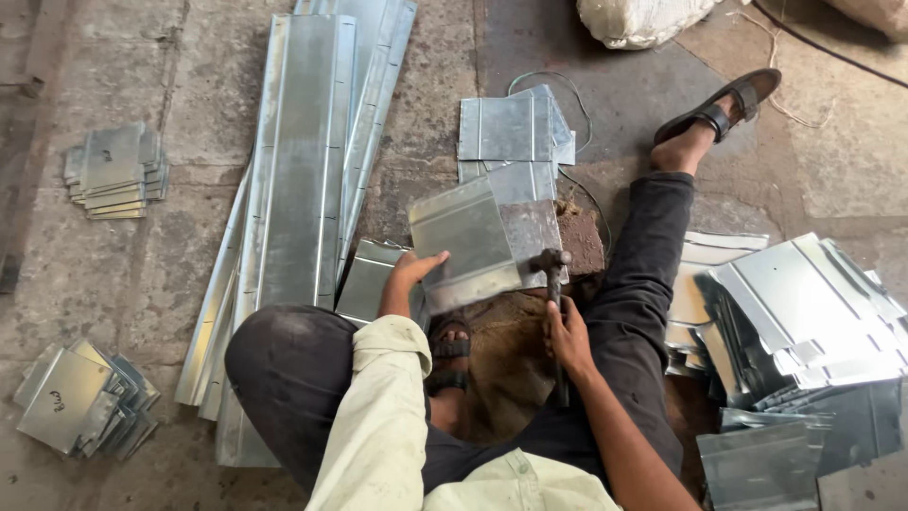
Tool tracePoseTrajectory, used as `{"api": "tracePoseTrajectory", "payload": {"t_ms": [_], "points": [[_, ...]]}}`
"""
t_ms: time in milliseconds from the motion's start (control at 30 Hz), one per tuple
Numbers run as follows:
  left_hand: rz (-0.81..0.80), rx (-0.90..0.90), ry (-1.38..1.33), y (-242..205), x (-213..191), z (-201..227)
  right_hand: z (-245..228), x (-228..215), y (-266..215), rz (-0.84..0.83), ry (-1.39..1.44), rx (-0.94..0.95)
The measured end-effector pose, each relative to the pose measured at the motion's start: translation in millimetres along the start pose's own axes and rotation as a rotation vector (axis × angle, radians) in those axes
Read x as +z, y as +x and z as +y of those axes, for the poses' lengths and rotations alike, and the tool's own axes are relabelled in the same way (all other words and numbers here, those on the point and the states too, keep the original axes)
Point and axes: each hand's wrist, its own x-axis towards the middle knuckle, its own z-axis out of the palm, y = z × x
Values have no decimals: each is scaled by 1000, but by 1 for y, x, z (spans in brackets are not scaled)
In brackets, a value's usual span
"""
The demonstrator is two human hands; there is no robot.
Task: The person sits on the floor and uses a hammer to strike rectangular metal sheets placed on a wooden block. They repeatedly pick up sheets, position them, and hammer the edges to shape them, then place the finished pieces into a stack.
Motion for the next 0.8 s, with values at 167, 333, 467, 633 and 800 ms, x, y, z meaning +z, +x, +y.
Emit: {"api": "tracePoseTrajectory", "payload": {"t_ms": [167, 333, 467, 633, 800], "points": [[456, 275, -430, -18, 43, 21, -1, 6, -5, 66, -138, 24], [546, 376, -162, 10, 62, 38, 21, 4, 1, 97, -161, 56], [410, 405, -126, 32, 67, 52, 35, -1, 9, 188, -237, 3], [521, 646, -38, 25, 71, 47, 37, -2, 7, 173, -182, 62], [728, 549, 20, 20, 94, 50, -3, 1, -3, 151, -153, -107]]}}
